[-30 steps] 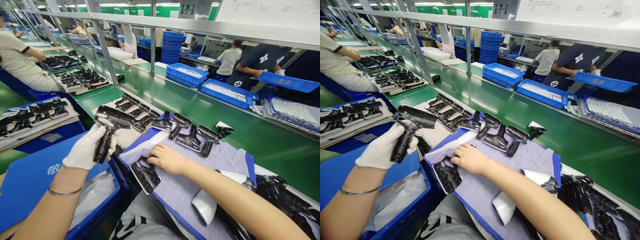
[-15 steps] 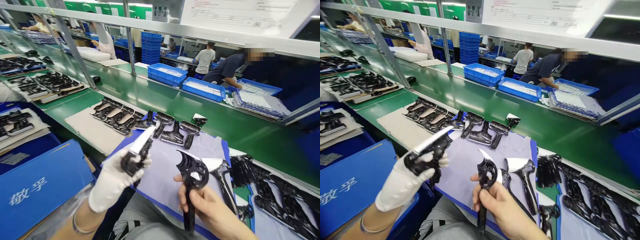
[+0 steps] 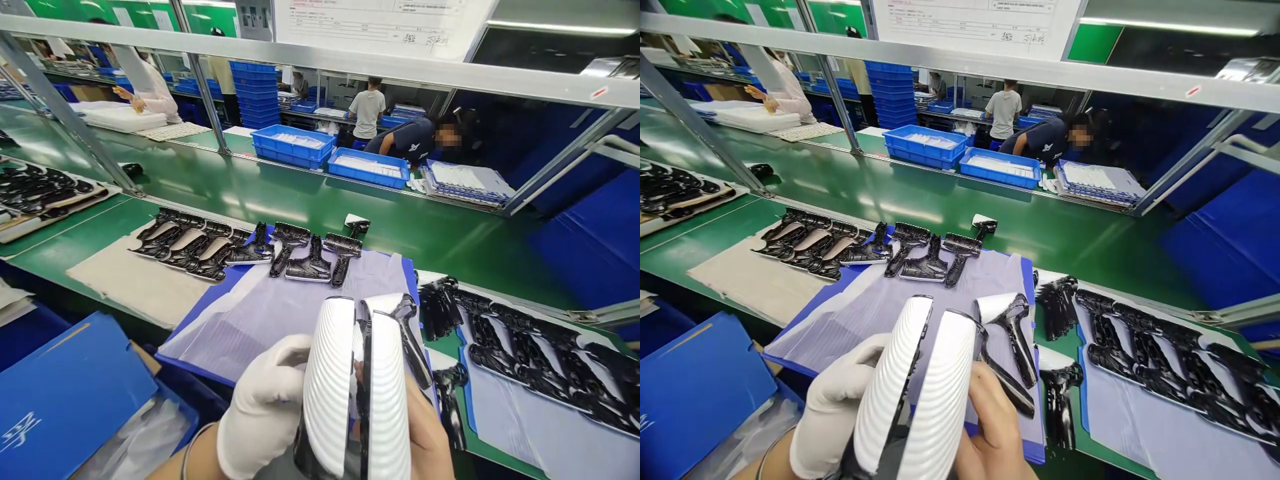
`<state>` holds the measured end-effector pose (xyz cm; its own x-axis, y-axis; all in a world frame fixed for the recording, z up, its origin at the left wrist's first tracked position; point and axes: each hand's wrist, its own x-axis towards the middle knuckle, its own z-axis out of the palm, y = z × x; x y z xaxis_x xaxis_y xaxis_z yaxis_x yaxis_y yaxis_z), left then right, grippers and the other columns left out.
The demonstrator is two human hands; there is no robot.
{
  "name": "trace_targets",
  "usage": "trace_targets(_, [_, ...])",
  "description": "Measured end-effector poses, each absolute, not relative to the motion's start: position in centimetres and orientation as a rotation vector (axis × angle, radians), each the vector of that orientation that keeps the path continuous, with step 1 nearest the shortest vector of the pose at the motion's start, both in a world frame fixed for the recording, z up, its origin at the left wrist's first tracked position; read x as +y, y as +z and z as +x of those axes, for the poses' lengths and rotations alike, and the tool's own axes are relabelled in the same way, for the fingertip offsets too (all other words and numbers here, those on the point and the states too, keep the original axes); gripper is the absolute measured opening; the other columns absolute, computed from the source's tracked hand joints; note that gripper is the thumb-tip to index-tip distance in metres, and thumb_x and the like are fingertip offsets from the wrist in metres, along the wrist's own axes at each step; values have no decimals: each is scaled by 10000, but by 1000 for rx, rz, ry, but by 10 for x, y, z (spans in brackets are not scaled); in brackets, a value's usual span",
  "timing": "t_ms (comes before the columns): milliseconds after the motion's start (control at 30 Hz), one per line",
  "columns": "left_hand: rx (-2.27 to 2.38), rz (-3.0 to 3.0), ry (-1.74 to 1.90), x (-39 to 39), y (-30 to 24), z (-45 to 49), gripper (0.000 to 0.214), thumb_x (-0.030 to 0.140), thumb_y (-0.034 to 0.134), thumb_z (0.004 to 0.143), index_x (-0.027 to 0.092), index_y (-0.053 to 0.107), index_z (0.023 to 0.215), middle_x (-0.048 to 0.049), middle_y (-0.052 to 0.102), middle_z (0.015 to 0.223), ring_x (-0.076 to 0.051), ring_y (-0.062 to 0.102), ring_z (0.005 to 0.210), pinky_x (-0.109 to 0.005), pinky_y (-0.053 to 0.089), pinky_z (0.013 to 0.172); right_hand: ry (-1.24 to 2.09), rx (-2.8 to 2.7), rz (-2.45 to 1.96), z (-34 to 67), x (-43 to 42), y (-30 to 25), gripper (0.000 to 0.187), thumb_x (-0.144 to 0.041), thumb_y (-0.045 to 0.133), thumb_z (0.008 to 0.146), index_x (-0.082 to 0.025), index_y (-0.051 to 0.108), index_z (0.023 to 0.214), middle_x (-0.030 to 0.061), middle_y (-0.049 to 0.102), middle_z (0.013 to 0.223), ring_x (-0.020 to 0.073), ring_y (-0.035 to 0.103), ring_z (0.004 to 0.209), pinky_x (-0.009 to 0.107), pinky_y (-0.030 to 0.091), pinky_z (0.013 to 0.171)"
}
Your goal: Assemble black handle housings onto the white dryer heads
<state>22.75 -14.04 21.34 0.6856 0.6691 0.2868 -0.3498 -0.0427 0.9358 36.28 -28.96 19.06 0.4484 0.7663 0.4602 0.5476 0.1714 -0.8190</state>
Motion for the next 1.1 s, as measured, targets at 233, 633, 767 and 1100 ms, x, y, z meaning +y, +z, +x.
trace_targets(233, [428, 1139, 539, -145, 212, 227, 232, 207, 711, 804, 269, 806, 1007, -67, 767, 982, -251, 690, 890, -352, 581, 822, 253, -1301, -1447, 365, -282, 201, 555, -84, 596, 900, -290, 527, 1411, 101, 638, 1296, 290, 635, 1172, 355, 577, 919])
trace_targets(633, [248, 1534, 741, -145, 226, 230, 160, 152, 774, 751, 299, 835, 766, -58, 780, 908, -249, 711, 792, -375, 593, 762, 344, -1445, -1391, 363, -273, 209, 375, -110, 589, 903, -273, 645, 1236, 89, 731, 1054, 250, 707, 890, 348, 608, 772])
trace_targets(767, [236, 1565, 559, -133, 227, 229, 159, 304, 737, 808, 244, 829, 693, -116, 791, 959, -303, 722, 847, -411, 591, 775, 379, -1494, -1437, 364, -273, 220, 316, -132, 607, 899, -253, 660, 1186, 78, 735, 976, 239, 702, 865, 337, 597, 781])
trace_targets(1100, [385, 1619, 472, -106, 237, 196, 705, 425, 796, 730, 260, 592, 1385, -134, 639, 1380, -369, 632, 1209, -483, 485, 1064, 406, -1601, -1649, 357, -271, 218, 256, -128, 636, 752, -200, 635, 998, 90, 641, 940, 276, 648, 848, 377, 588, 690])
